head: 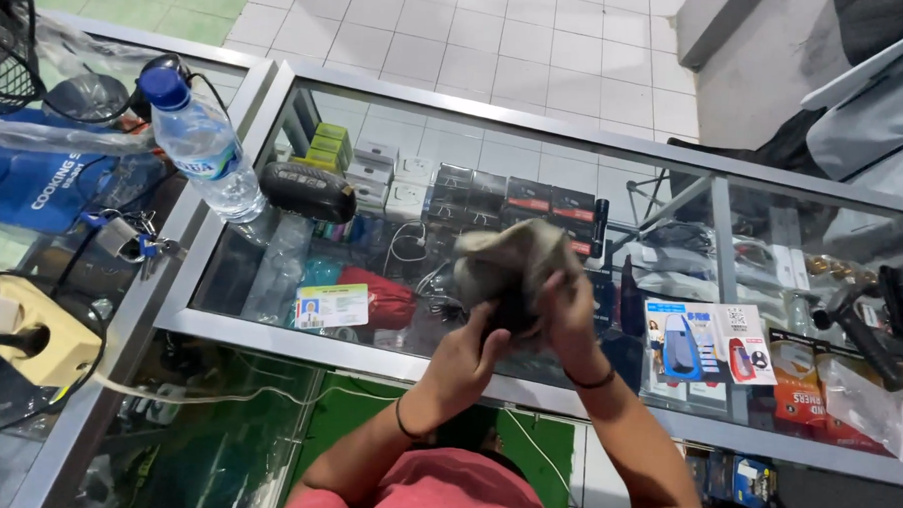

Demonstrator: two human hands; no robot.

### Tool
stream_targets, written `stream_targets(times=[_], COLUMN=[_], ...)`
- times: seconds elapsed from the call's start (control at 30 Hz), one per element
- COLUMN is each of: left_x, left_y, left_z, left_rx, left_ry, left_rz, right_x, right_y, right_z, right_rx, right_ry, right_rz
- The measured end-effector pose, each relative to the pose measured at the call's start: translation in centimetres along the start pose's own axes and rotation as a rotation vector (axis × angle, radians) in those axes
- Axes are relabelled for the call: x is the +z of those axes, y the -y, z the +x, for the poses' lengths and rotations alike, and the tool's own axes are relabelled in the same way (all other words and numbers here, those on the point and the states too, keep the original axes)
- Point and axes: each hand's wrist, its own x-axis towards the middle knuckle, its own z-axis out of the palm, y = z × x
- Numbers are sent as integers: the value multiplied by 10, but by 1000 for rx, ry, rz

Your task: The person cleans a walkie-talkie with a cloth on a glass display counter. They wipe the device thoroughly, then place it down and pick up another walkie-talkie to clean it in the same manner.

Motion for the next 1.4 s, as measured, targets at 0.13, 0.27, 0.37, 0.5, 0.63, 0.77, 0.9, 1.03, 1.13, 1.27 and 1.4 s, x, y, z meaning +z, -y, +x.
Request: stream_targets(times=[0.13, 0.27, 0.37, 0.5, 0.63, 0.77, 0.9, 1.03, 1.13, 1.27, 1.4], left_x=[-4, -8, -21, -27, -21, -23, -21, -25, -19, -4, -8], left_y=[-4, -4, -6, -17, -8, -13, -4, -22, -19, -12, -16], left_z=[0, 5, 15, 29, 29, 29, 23, 16, 13, 19, 26], left_rx=[197, 245, 103, -123, -119, -98, -17, -13, -18, 2, 48], left_ry=[-222, -236, -130, 2, 26, 48, 157, 160, 185, 168, 87], left_rz=[455, 585, 237, -521, -729, -871, -1083, -923, -740, -533, -393], right_x=[-16, -31, -24, 0, -21, -16, -40, -34, -16, -2, -4], right_y=[-22, -40, -42, -58, -106, -56, -19, -14, -13, -44, -71], right_z=[0, 2, 0, -27, -22, -7, 20, 20, 7, -11, -14], right_rx=[-125, 134, 463, 179, 149, 18, 122, -63, 27, 37, -4], right_ry=[204, 94, -104, 2, 31, -68, 63, 221, 270, 260, 163], right_rz=[-395, -238, 276, 122, 146, 150, -797, -849, 270, 281, 482])
